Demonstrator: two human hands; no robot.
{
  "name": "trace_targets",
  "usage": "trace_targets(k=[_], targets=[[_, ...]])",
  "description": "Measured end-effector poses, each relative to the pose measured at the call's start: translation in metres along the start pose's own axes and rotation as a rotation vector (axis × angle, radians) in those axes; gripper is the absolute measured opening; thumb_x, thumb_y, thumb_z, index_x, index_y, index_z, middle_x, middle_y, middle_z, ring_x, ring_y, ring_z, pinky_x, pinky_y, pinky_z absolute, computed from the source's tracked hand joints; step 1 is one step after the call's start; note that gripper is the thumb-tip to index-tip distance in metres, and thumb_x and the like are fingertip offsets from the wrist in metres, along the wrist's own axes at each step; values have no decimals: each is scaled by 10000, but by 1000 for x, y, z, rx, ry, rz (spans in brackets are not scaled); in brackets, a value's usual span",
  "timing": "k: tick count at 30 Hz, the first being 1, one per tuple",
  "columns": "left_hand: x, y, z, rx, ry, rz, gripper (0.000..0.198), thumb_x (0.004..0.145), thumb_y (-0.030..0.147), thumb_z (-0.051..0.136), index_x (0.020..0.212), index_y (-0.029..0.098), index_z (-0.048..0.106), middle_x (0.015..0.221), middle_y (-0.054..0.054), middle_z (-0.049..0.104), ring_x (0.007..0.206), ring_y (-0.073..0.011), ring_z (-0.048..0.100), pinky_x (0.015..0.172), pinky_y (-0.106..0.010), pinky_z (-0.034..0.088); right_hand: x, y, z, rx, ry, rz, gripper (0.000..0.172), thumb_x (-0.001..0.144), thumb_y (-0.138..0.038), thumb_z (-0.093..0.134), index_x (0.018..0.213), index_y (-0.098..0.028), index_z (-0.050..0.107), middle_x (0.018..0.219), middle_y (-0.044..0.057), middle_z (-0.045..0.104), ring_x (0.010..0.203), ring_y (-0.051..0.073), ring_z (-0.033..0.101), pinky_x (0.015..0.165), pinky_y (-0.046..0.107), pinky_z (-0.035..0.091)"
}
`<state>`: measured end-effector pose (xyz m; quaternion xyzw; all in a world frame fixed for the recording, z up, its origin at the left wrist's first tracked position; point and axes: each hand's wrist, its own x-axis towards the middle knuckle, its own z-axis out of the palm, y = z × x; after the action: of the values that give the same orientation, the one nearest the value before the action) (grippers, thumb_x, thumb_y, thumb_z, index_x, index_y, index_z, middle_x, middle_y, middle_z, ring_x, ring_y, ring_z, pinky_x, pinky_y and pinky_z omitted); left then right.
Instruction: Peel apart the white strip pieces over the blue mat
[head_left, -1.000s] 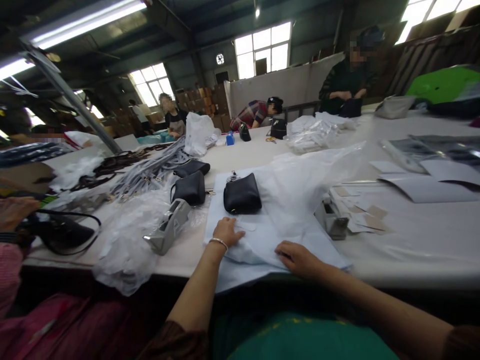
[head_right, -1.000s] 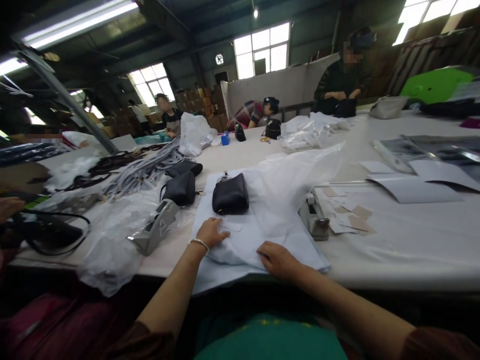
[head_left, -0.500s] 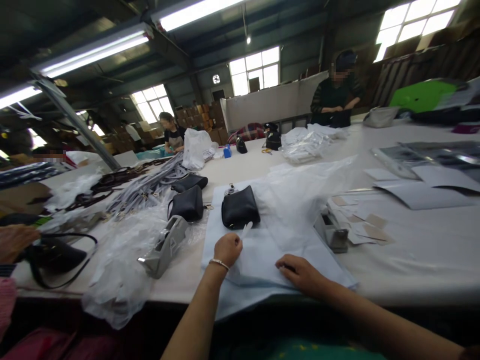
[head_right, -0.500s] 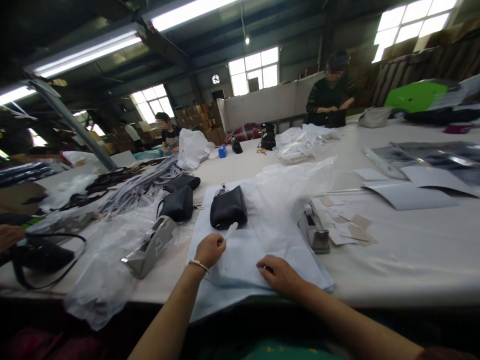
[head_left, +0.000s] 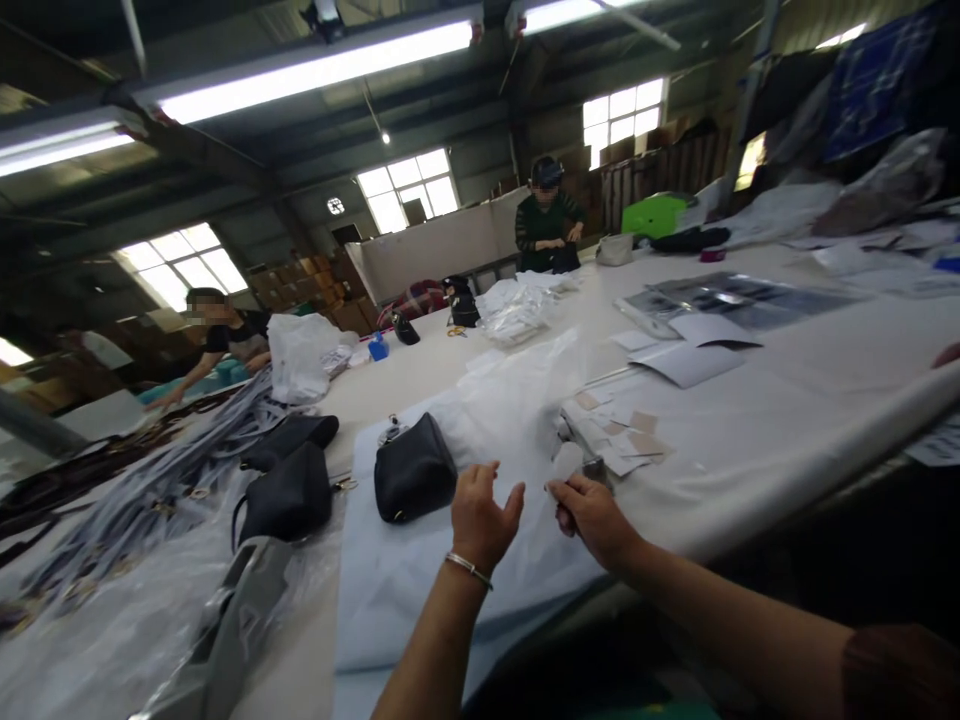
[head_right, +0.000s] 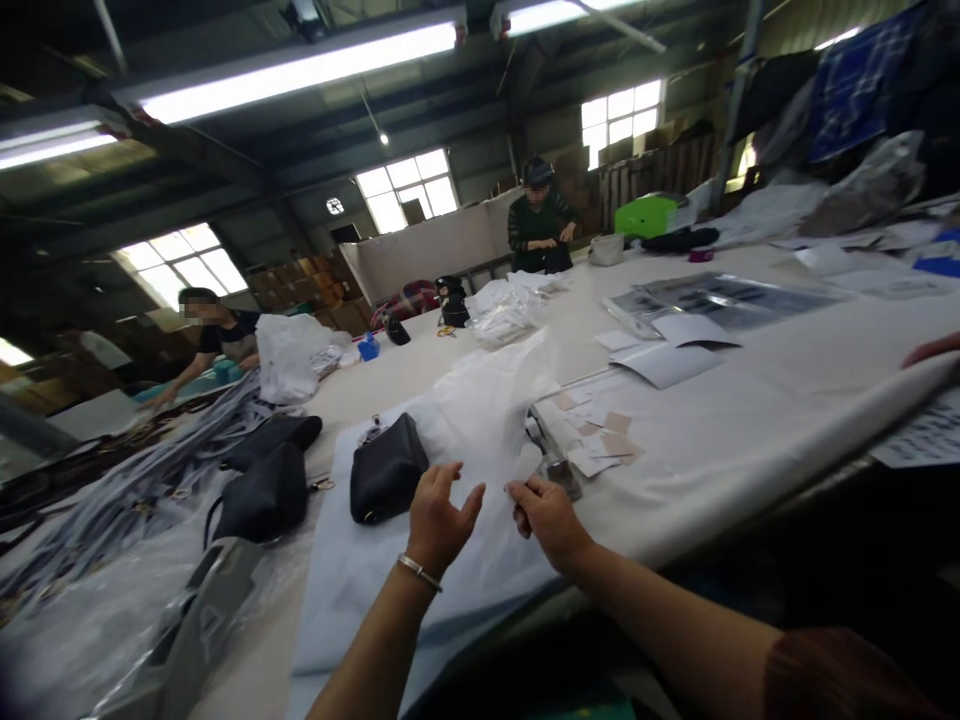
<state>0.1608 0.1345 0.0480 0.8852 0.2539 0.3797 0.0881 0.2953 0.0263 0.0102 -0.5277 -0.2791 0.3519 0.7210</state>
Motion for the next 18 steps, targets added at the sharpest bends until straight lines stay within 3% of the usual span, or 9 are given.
trace_targets(k=[3, 5, 7, 9, 11, 14, 18], targets=[[15, 13, 32, 181, 0, 27, 780, 732, 337, 765, 1411, 104, 460, 1296, -191, 556, 1214, -350, 501, 1039, -502, 428, 2, -15, -17, -7, 86, -68, 404, 763, -546, 712, 677, -185, 551, 527, -36, 513, 464, 98, 428, 447, 237, 327], [21, 16, 53, 244, -30, 14, 913, 678, 264, 787, 1485, 126, 382, 1405, -205, 490, 1289, -391, 450, 1052, -539, 408, 1, -21, -25, -49, 126, -102, 399, 767, -540, 712, 685, -179, 564, 563, -31, 523, 483, 92, 428, 454, 232, 326], [25, 13, 68, 196, -29, -68, 875, 680, 166, 733, 1486, 126, 396, 1376, -216, 523, 1255, -393, 496, 1011, -529, 437, 0, -22, -31, -95, 125, -110, 381, 792, -538, 690, 734, -174, 591, 569, -27, 538, 478, 89, 417, 445, 227, 301], [30, 4, 72, 76, -19, -171, 714, 714, 99, 639, 1414, 100, 499, 1209, -211, 632, 1094, -346, 614, 922, -472, 492, -2, -20, -35, -128, 90, -95, 377, 832, -544, 642, 780, -172, 607, 531, -22, 548, 454, 90, 405, 433, 225, 277], [36, -10, 65, -28, 0, -238, 516, 753, 86, 571, 1266, 89, 630, 1022, -176, 699, 927, -286, 670, 858, -413, 515, -2, -18, -35, -137, 55, -61, 386, 850, -551, 607, 769, -174, 592, 477, -19, 540, 415, 91, 393, 410, 222, 254], [44, -27, 42, -131, 44, -259, 278, 824, 187, 557, 1038, 134, 727, 891, -109, 729, 826, -228, 677, 827, -351, 518, 1, -19, -27, -76, 21, 7, 372, 816, -543, 616, 724, -189, 543, 430, -32, 515, 360, 84, 367, 367, 208, 219], [43, -38, 10, -304, 143, -335, 283, 874, 378, 563, 964, 174, 737, 863, -54, 747, 757, -182, 674, 725, -277, 521, 25, -29, 6, 25, -23, 68, 257, 827, -424, 601, 740, -188, 545, 436, -33, 518, 354, 100, 408, 338, 199, 272]])
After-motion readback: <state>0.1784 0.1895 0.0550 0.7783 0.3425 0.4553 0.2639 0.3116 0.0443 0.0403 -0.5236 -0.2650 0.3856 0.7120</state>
